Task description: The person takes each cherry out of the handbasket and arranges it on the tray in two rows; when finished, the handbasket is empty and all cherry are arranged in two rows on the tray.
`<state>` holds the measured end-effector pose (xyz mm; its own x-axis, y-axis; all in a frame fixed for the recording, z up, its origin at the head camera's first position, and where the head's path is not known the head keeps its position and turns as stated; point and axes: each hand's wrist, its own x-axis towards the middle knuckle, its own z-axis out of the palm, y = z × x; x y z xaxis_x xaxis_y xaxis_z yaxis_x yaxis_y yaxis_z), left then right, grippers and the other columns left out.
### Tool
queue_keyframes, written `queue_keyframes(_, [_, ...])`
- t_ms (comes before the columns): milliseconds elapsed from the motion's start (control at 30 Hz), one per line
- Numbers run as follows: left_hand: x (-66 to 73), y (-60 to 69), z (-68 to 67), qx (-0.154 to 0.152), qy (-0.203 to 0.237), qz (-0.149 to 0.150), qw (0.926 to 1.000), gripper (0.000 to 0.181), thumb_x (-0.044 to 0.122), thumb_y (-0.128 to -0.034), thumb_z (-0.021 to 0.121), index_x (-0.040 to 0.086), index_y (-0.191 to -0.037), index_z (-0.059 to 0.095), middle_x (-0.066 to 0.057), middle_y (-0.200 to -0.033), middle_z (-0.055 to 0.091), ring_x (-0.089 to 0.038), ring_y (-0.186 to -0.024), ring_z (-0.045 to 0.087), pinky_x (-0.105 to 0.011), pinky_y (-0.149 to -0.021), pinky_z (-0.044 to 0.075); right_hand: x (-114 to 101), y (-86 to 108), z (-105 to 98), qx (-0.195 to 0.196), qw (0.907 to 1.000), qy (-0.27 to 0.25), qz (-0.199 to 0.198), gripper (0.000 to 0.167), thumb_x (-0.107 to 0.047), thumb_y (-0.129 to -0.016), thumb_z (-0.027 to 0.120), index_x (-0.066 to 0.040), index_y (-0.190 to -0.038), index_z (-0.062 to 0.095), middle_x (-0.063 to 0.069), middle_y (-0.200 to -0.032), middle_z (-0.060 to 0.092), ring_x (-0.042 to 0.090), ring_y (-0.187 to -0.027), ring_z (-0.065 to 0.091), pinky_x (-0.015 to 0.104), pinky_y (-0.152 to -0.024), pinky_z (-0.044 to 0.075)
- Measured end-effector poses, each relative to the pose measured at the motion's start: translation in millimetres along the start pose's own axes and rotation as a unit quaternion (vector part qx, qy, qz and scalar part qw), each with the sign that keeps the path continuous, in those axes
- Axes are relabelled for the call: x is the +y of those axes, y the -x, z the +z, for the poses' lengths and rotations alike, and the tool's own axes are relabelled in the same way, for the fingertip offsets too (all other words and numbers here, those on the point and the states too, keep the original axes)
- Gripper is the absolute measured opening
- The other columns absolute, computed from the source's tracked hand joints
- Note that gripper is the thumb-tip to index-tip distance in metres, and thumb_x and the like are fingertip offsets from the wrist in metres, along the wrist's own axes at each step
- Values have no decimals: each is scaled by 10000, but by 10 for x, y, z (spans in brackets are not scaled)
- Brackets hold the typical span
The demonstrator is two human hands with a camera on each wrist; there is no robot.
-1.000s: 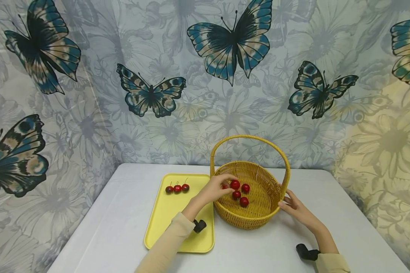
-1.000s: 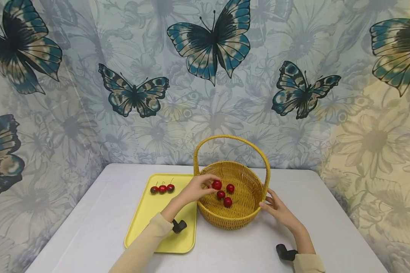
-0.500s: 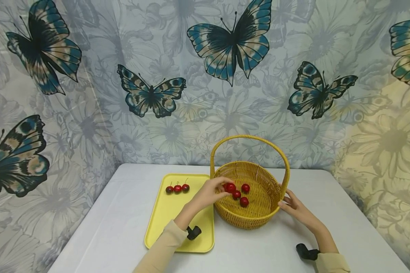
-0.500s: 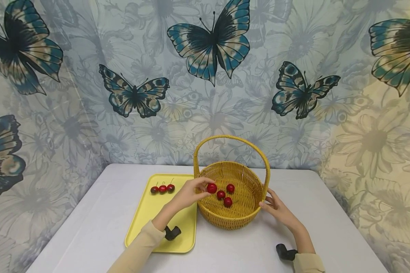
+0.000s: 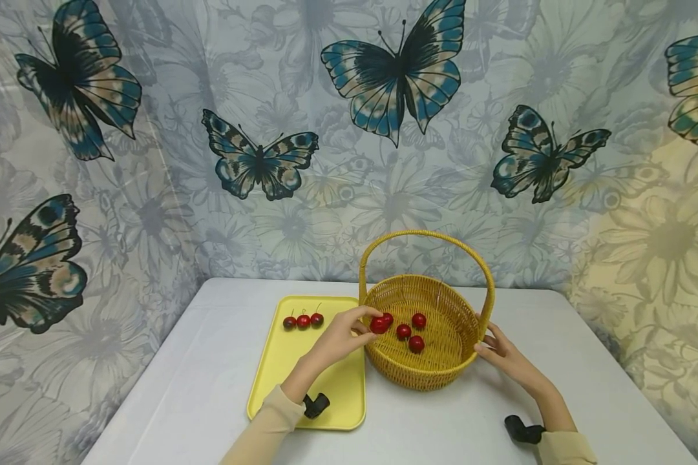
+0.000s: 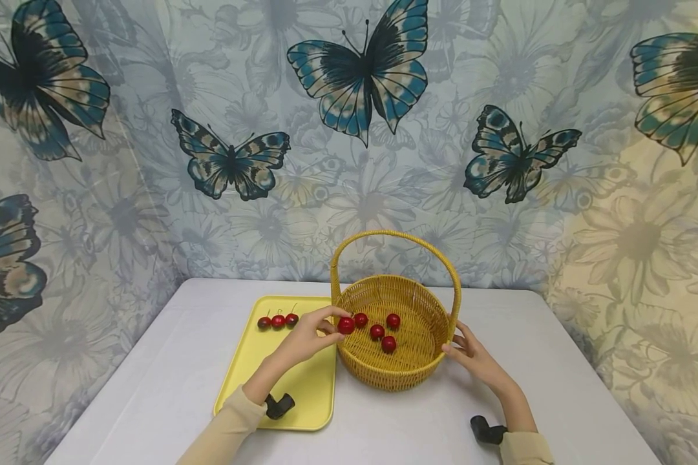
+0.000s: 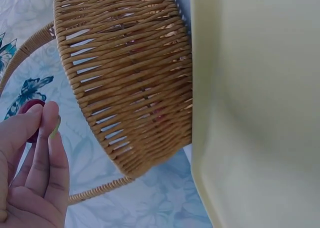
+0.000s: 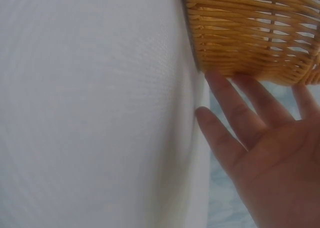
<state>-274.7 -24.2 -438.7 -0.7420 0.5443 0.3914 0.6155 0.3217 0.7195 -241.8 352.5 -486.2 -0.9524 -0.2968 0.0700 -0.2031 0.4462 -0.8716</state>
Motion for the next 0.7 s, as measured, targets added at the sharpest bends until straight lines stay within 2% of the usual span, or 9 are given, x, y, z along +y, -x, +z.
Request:
queue_keyframes(200, [-27,89,-70,21,140,-36,9999,345,105,-859,658,158,-1193,586,1,-1188,606,-35,-790,641,-195,-662,523,18,-4,4,35,10000,9,17,652,-196,-985,457,-145,-1498,57,314,-1410,318,501,-1243,359,521,-935,424])
queue_keyframes(467, [-88,188,-186,204,147,-143,9996,356,105,-846,670,158,-1188,586,21,-1175,603,-67,-818,646,-208,-715,539,10,-4,0,34,10000,28,47,653,-200,-986,455,-152,-1499,54,313,-1410,320,496,-1244,363,479,-933,431])
queue_keyframes(700, [-194,261,-277,425,-11,-129,9990,339,93,-827,690,168,-1143,594,21,-1129,616,-80,-814,642,-202,-735,538,27,-7,3,42,9999,49,90,661,-216,-986,458,-161,-1500,47,313,-1430,282,508,-1259,335,565,-949,405])
